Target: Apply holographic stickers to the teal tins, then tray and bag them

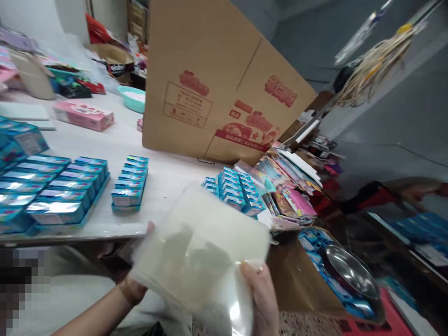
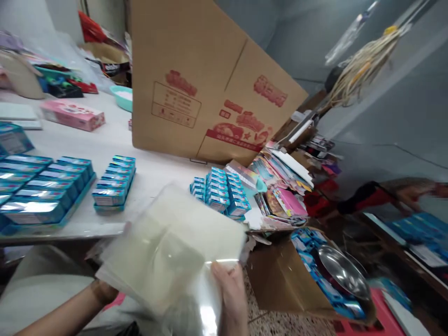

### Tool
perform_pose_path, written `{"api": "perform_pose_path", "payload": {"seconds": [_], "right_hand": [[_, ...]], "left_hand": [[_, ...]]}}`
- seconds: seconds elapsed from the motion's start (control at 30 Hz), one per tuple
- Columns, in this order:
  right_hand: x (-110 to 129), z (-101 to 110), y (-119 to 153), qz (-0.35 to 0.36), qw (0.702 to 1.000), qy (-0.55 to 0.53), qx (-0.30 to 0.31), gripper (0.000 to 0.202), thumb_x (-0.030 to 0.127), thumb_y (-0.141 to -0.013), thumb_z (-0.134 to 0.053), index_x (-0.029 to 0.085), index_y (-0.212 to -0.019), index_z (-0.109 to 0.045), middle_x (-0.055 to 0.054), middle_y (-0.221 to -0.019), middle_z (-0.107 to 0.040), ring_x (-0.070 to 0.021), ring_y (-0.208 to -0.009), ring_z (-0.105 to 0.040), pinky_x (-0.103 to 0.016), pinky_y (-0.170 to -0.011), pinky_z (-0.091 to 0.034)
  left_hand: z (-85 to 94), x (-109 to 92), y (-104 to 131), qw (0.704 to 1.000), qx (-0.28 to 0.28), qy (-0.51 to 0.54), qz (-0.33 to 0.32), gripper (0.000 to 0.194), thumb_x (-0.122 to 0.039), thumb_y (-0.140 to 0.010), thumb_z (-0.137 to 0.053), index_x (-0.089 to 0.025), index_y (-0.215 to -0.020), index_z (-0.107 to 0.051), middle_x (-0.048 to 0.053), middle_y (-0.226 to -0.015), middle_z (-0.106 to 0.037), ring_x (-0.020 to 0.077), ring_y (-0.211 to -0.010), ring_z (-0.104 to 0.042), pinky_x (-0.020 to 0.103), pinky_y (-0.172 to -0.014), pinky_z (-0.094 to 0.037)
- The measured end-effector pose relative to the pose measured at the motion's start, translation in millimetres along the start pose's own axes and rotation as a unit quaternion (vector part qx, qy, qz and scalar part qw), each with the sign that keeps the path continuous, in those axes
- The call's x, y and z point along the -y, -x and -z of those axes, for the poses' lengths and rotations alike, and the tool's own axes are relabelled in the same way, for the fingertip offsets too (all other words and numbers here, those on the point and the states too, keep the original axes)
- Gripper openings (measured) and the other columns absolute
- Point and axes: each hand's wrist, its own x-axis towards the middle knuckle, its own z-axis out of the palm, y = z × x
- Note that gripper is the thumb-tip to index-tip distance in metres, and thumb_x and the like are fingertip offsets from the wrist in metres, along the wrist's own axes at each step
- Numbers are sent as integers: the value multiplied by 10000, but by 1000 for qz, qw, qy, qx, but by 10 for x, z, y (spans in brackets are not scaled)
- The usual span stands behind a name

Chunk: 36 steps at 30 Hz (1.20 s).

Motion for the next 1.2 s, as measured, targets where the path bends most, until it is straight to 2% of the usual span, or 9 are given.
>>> {"api": "perform_pose_path", "payload": {"seconds": [0.1, 0.2, 0.33, 0.47, 0.63, 0.77, 0.9, 1.07, 1.2], "right_hand": [[-203, -635, -144, -98, 983, -73, 137, 543, 472, -641, -874, 170, -1050, -685, -114, -937, -768, -289, -747, -730, -406, -682, -583], [-544, -1097, -160, -130, 975, -111, 145, 527, 471, -659, -867, 179, -1061, -691, -87, -923, -777, -291, -774, -739, -411, -717, -594], [-948, -1480, -140, -120, 971, -191, 83, 644, 561, -651, -844, 195, -1160, -696, -100, -1012, -777, -332, -957, -730, -450, -827, -598], [-1107, -1774, -294, -94, 963, -251, 18, 751, 621, -683, -794, 232, -1304, -631, -93, -1108, -759, -339, -1079, -700, -484, -908, -578], [-1249, -2118, -482, -141, 964, -223, 11, 770, 554, -662, -835, 194, -1306, -617, -104, -1153, -746, -337, -1124, -681, -454, -916, -578], [-1384, -2106, -530, -142, 970, -184, 65, 708, 589, -710, -794, 188, -1267, -622, -106, -1144, -741, -311, -1127, -677, -399, -875, -579], [-1456, -1652, -597, -183, 974, -3, 136, 637, 716, -762, -675, 144, -1042, -674, -92, -846, -745, -262, -779, -730, -322, -625, -555], [-1281, -1180, -680, 77, 966, 245, -10, 371, 552, -898, -609, 191, -941, -681, -78, -850, -712, -225, -805, -678, -313, -734, -529], [-1081, -1389, -818, 258, 893, 367, 41, 297, 386, -957, -568, 204, -1163, -680, -147, -1190, -676, -291, -1150, -604, -438, -997, -472]], "left_hand": [[543, -170, 180, 994, -16, 103, 36, 1048, -945, -727, -123, -216, -1191, -716, 126, -1048, -792, 436, -1099, -680, 675, -930, -495], [773, -245, 243, 968, -58, 245, 16, 934, -926, -752, -212, -276, -1210, -702, 82, -1142, -772, 412, -1246, -600, 656, -1012, -451], [644, -496, -35, 947, -46, 318, -14, 933, -945, -734, -214, -279, -1175, -698, 73, -1195, -751, 376, -1305, -556, 596, -1081, -418], [419, -744, -583, 974, -12, 220, -59, 1159, -993, -666, -116, -160, -1295, -619, 170, -1236, -712, 404, -1295, -551, 568, -1071, -430], [550, -306, -1028, 981, -181, -35, -65, 811, -624, -723, -727, -157, -1354, -523, 166, -1316, -660, 394, -1246, -587, 504, -1029, -487], [844, 175, -1092, 958, -230, -147, -91, 803, -479, -777, -712, -166, -1453, -413, 159, -1414, -580, 354, -1295, -554, 477, -1087, -446], [932, 288, -1124, 946, -229, -216, -75, 763, -430, -862, -611, -150, -1518, -339, 176, -1495, -496, 334, -1349, -506, 472, -1140, -390], [888, 226, -1075, 891, -233, -383, -76, 773, -443, -947, -452, -83, -1581, -194, 212, -1571, -391, 330, -1443, -395, 458, -1181, -342], [932, 133, -1029, 811, -222, -533, -94, 704, -457, -975, -387, -62, -1549, -290, 246, -1493, -471, 374, -1388, -457, 505, -1119, -414]]}}
